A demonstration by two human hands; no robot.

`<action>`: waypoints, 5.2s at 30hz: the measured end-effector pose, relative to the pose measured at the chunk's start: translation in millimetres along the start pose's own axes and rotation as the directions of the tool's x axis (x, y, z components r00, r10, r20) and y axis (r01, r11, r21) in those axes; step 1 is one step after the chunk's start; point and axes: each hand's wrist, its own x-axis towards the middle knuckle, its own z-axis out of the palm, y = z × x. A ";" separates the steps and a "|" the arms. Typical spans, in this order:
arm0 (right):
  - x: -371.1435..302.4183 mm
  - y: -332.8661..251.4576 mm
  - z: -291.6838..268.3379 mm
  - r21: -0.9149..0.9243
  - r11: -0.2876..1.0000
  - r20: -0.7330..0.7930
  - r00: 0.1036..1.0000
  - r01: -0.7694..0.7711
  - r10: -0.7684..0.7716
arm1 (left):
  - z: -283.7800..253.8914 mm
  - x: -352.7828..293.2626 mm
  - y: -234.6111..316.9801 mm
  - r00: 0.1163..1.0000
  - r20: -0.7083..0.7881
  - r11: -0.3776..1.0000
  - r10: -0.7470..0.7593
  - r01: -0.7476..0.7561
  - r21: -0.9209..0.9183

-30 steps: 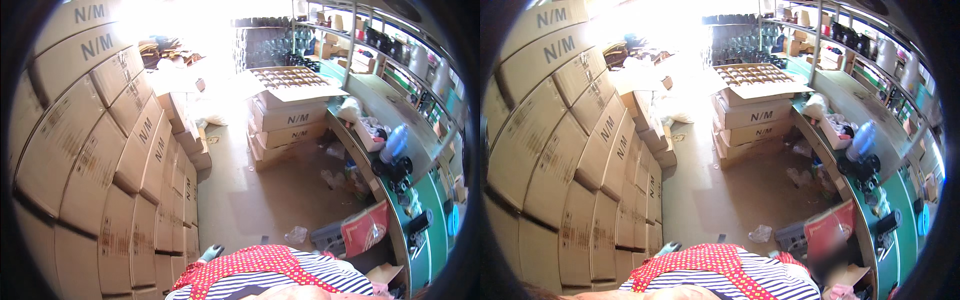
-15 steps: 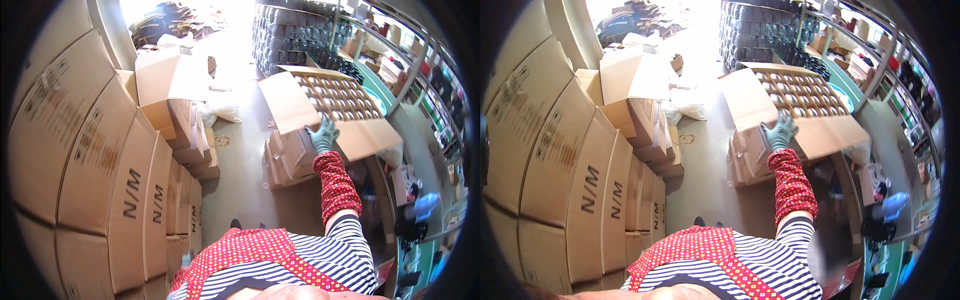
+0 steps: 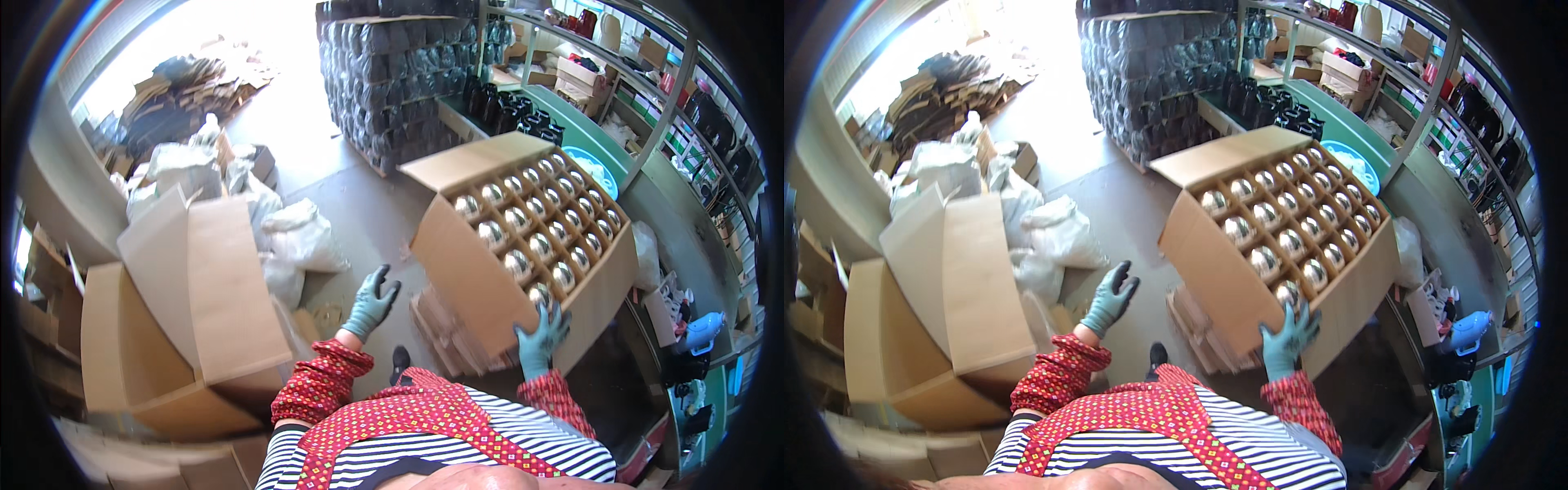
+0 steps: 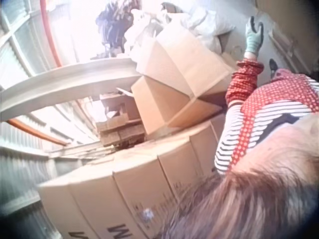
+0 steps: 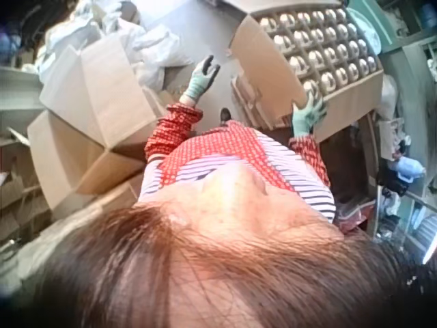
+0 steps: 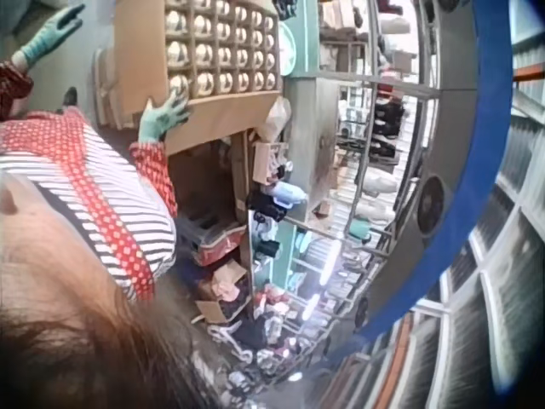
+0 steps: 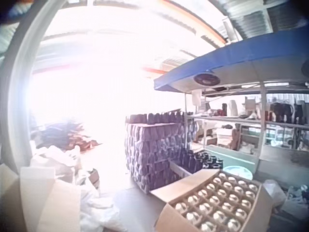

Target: The person assembles black kettles by inserting a silver inner liner into each kettle body and placing a white plastic ring on top. The person handles the kettles one at a time, repeating the same insertion and placement steps throughout the clip.

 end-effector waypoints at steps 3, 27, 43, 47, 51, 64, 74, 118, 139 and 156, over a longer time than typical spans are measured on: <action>-6.9 1.7 4.5 0.006 0.999 0.072 0.997 -0.036 0.036 | 19.6 109.6 9.0 0.970 0.111 0.951 0.215 -0.234 0.204; 307.3 -317.0 190.1 -0.232 0.906 0.726 0.682 0.355 -0.081 | 55.5 560.5 -92.8 -0.261 0.957 0.988 0.127 -0.049 -0.144; 463.9 -275.0 362.9 -0.321 0.850 0.947 0.161 0.417 0.279 | -30.3 972.3 -80.5 0.273 0.879 0.856 0.392 -0.458 -0.239; 574.8 -190.8 470.0 0.021 0.970 0.996 -0.088 0.242 0.000 | -92.8 1094.0 20.2 0.387 0.743 0.736 0.547 -0.645 -0.206; 786.9 -204.5 489.5 0.131 0.938 0.898 0.363 0.321 -0.250 | -138.9 1201.7 90.0 0.648 0.527 0.771 0.550 -0.636 -0.022; 1430.3 -389.2 437.1 0.154 0.738 -0.426 0.718 0.657 -0.551 | -232.0 1592.1 134.6 0.830 -0.044 0.701 0.556 -0.440 0.561; 1662.4 -402.6 419.5 0.069 0.917 0.028 0.918 0.393 -0.395 | -182.5 1651.5 157.7 0.966 0.238 0.864 0.100 -0.203 0.462; 1739.4 -593.3 500.2 0.356 0.462 0.646 0.143 0.812 -0.749 | -90.2 1683.1 241.1 0.982 0.187 0.616 -0.027 -0.131 0.777; 1505.0 -404.4 304.5 0.177 0.669 0.498 0.521 0.722 -0.693 | -19.1 1757.7 254.0 0.942 0.320 0.450 0.098 -0.329 0.830; 1182.2 -206.6 284.6 -0.285 0.936 0.325 0.898 -0.206 0.296 | 56.9 1618.2 265.0 0.485 0.729 0.437 0.484 -0.855 0.279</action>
